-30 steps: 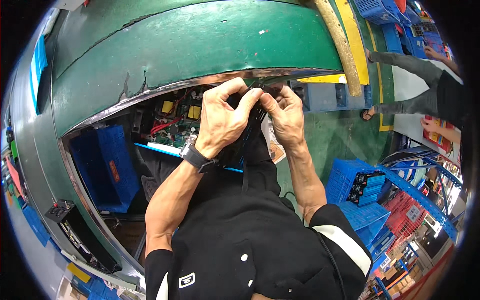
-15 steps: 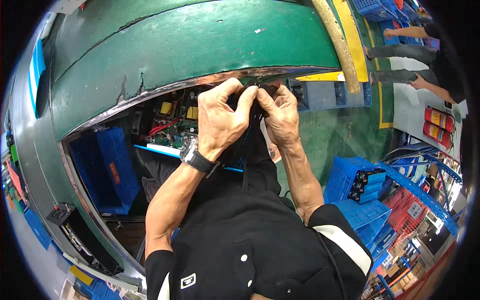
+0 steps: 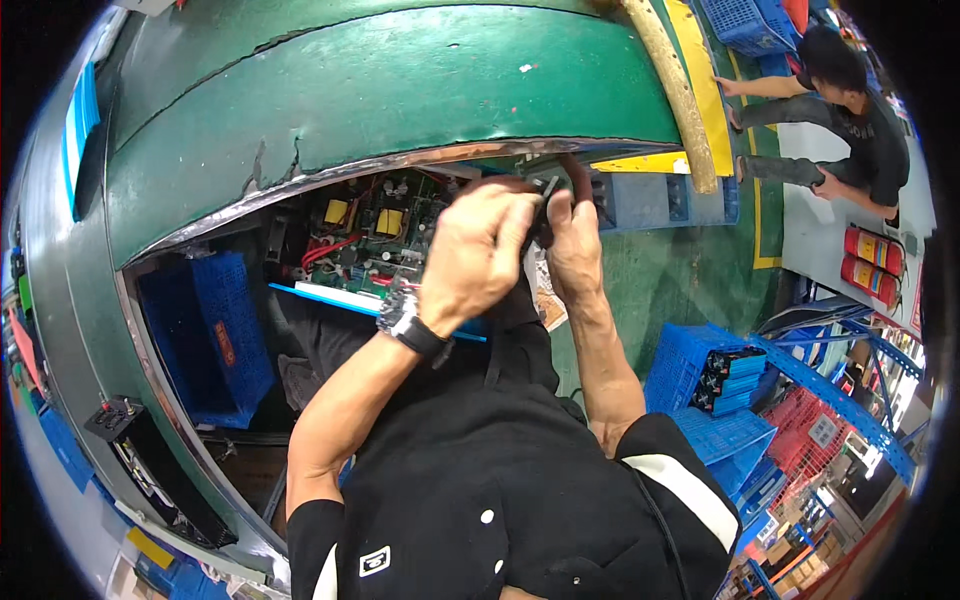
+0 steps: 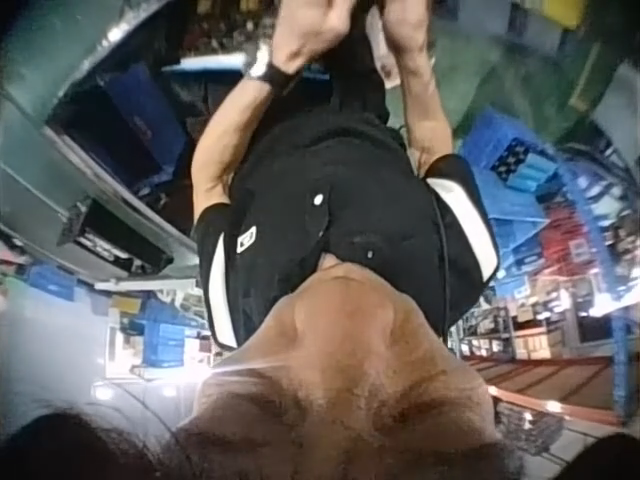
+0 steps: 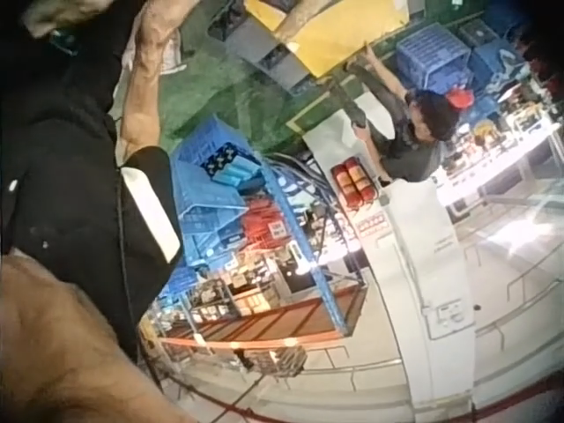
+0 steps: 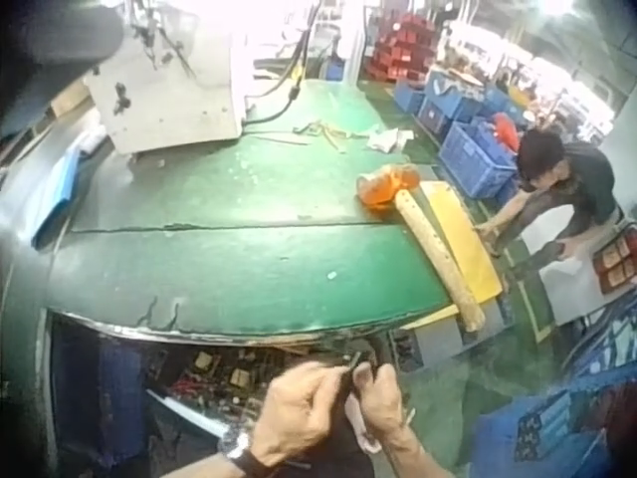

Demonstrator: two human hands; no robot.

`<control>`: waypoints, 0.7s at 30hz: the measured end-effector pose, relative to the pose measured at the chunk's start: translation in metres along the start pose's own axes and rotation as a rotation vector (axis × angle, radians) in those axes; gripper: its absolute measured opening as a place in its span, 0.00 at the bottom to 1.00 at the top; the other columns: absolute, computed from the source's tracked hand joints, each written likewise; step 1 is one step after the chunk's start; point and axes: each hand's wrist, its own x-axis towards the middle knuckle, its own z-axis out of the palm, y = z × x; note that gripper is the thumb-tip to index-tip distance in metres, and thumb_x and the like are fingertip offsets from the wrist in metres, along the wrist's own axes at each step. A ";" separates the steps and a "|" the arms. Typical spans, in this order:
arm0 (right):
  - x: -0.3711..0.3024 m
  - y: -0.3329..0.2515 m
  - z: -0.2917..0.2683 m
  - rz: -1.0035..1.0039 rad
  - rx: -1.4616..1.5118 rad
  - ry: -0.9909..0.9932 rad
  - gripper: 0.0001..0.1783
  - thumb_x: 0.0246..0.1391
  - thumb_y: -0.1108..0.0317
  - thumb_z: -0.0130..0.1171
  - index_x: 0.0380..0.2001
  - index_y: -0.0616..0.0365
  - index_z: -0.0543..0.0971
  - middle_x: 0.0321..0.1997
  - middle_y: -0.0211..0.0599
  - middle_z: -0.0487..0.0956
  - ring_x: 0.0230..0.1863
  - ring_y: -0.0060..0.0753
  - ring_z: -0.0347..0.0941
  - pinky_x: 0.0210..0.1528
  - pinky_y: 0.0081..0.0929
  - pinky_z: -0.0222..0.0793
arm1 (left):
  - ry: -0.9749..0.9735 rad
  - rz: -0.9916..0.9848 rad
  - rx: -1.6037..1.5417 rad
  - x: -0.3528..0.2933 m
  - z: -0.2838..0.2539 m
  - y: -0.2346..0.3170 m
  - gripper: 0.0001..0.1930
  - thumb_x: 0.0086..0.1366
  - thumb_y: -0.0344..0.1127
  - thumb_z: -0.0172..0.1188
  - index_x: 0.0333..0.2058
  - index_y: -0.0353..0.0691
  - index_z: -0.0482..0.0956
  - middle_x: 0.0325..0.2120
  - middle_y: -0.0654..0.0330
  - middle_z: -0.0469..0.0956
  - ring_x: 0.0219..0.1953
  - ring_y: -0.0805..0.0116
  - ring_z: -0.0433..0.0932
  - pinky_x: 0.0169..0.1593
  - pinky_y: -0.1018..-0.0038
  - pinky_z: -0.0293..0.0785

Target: Assembling electronic components by fitting a circuit board into a blue housing and hammering on a cover.

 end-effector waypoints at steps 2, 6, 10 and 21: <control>0.000 0.000 -0.003 0.043 -0.029 -0.025 0.44 0.63 0.46 0.64 0.68 0.65 0.61 0.55 0.41 0.77 0.53 0.29 0.73 0.57 0.29 0.70 | -0.034 0.132 -0.048 -0.003 0.007 -0.008 0.10 0.67 0.28 0.59 0.46 0.34 0.81 0.37 0.47 0.82 0.40 0.46 0.81 0.46 0.59 0.77; 0.005 -0.002 -0.015 0.211 0.122 -0.010 0.31 0.64 0.63 0.59 0.67 0.61 0.66 0.53 0.42 0.78 0.52 0.32 0.77 0.56 0.32 0.76 | 0.025 -0.076 0.226 0.008 -0.022 0.003 0.11 0.66 0.28 0.63 0.46 0.35 0.83 0.40 0.45 0.84 0.43 0.49 0.83 0.48 0.64 0.78; 0.011 0.000 -0.025 0.373 0.269 -0.070 0.27 0.66 0.63 0.57 0.66 0.58 0.69 0.48 0.38 0.81 0.47 0.31 0.79 0.52 0.32 0.77 | -0.024 -0.050 0.330 0.005 -0.044 -0.022 0.07 0.63 0.29 0.64 0.40 0.38 0.83 0.30 0.50 0.82 0.32 0.50 0.80 0.39 0.60 0.76; 0.001 -0.021 -0.025 0.459 0.355 -0.147 0.29 0.70 0.60 0.55 0.69 0.55 0.65 0.49 0.39 0.82 0.48 0.33 0.80 0.52 0.38 0.78 | -0.134 0.213 0.561 0.005 -0.041 -0.036 0.11 0.60 0.26 0.58 0.41 0.38 0.84 0.36 0.51 0.83 0.38 0.49 0.82 0.44 0.60 0.78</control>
